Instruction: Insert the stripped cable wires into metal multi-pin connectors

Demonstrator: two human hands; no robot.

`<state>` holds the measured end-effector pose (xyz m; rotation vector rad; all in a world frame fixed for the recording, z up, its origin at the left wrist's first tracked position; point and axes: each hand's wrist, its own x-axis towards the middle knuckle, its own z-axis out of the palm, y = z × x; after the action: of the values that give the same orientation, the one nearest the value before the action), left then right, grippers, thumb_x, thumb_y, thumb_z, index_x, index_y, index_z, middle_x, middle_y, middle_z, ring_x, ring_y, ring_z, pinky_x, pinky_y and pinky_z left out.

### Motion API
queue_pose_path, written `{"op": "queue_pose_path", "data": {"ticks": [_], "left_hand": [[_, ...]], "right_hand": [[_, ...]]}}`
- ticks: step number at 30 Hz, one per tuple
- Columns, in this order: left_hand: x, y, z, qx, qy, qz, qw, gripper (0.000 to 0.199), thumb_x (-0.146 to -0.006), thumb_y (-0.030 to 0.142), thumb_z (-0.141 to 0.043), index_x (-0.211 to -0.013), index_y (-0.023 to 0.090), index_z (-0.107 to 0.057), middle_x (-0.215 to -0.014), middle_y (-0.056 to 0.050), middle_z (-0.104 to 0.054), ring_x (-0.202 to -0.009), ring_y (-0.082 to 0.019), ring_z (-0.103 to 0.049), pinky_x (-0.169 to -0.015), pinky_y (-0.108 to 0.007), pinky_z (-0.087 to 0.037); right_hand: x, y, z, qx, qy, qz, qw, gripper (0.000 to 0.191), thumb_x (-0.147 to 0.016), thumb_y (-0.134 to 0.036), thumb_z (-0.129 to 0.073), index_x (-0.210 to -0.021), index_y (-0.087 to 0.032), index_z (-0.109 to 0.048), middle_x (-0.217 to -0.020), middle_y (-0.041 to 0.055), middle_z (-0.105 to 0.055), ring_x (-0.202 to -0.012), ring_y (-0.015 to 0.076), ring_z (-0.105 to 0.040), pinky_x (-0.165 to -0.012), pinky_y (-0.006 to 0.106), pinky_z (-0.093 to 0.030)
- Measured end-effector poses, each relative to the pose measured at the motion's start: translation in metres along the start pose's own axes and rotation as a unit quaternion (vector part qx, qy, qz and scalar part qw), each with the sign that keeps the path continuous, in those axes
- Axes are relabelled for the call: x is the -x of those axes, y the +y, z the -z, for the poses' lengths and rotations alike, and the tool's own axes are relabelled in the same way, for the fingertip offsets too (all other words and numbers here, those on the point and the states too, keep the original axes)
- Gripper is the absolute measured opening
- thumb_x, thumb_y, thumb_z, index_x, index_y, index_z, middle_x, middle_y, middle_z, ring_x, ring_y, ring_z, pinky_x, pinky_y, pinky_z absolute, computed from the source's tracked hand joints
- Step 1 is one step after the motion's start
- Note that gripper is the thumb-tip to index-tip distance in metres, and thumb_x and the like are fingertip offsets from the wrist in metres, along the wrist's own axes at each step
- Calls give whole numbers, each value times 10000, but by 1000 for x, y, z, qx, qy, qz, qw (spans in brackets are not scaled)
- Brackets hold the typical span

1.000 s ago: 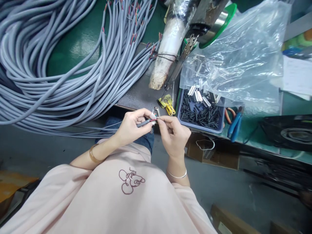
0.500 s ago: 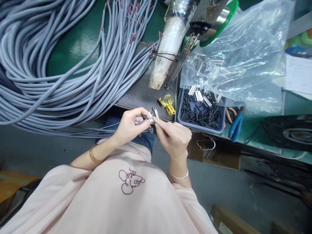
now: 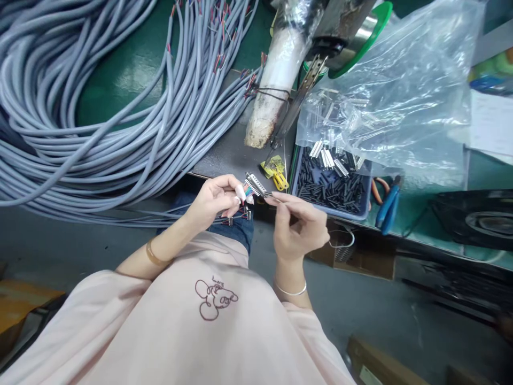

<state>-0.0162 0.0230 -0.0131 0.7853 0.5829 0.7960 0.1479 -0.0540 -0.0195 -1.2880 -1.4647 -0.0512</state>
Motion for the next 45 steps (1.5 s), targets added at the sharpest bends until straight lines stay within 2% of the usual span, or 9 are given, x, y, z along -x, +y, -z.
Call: {"op": "queue_pose_path", "data": {"ticks": [5, 9, 12, 18, 21, 28, 34, 40, 45], "left_hand": [[-3, 0, 5, 77, -35, 23, 996, 189, -609, 195, -782, -614, 141, -601, -648, 0, -645, -370, -33, -448, -373, -176, -244], [-3, -1, 7, 86, -50, 14, 995, 226, -636, 228, -829, -641, 139, -620, -653, 4, -636, -383, -32, -454, -370, -172, -261], [-3, -2, 6, 43, -44, -3, 998, 279, -659, 271, -866, -685, 142, -620, -709, -8, -665, -410, -27, -470, -383, -165, -309], [-5, -2, -1, -83, 39, -48, 995, 296, -696, 290, -864, -733, 161, -601, -650, 36, -611, -439, -26, -483, -414, -150, -395], [-9, -3, -6, -121, 72, -74, 987, 255, -703, 246, -825, -716, 161, -585, -687, 23, -632, -476, -33, -514, -432, -149, -418], [-21, -1, -16, -201, 144, -157, 956, 120, -706, 184, -725, -678, 159, -611, -711, 4, -652, -607, -63, -580, -555, -156, -477], [-27, 4, -18, -241, 143, -185, 942, 115, -720, 207, -709, -668, 161, -617, -711, -7, -665, -666, -92, -639, -591, -172, -496], [-29, 6, -21, -284, 154, -192, 927, 110, -725, 160, -670, -655, 174, -586, -634, 22, -585, -564, -68, -523, -492, -170, -376], [-29, 11, -24, -296, 157, -197, 921, 124, -748, 165, -671, -655, 177, -589, -628, 21, -560, -578, -79, -523, -501, -180, -379]], "right_hand": [[-3, -5, -2, 37, -42, 103, 993, 136, -929, -124, -675, -990, -225, -607, -1112, 52, -797, -882, 154, -802, -761, 266, -673], [-8, -7, -4, 78, -63, 138, 985, 140, -914, -96, -680, -932, -215, -607, -1011, 51, -819, -899, 145, -800, -780, 225, -648], [-10, -6, -7, 98, -61, 121, 986, 168, -900, -75, -694, -907, -220, -608, -945, 31, -825, -835, 129, -798, -746, 200, -627], [-7, -3, -14, 84, -44, 49, 994, 177, -887, -72, -697, -923, -226, -619, -958, 24, -823, -853, 139, -797, -770, 236, -628], [-8, -1, -18, 71, -40, 22, 996, 174, -886, -81, -684, -900, -233, -601, -992, 24, -818, -868, 148, -796, -762, 262, -637], [-16, 4, -22, 54, -36, 13, 998, 177, -903, -92, -637, -865, -240, -547, -1029, 34, -803, -890, 161, -793, -762, 287, -657], [-21, 6, -23, 23, -31, -10, 999, 177, -902, -87, -641, -871, -235, -551, -1046, 31, -798, -912, 153, -791, -789, 276, -666], [-25, 11, -23, 38, -32, -1, 999, 161, -908, -110, -643, -865, -237, -554, -1037, 23, -797, -929, 158, -787, -793, 287, -656], [-32, 10, -24, 39, -25, 7, 999, 175, -887, -93, -668, -870, -236, -568, -1025, 22, -801, -905, 151, -784, -790, 272, -641]]}}
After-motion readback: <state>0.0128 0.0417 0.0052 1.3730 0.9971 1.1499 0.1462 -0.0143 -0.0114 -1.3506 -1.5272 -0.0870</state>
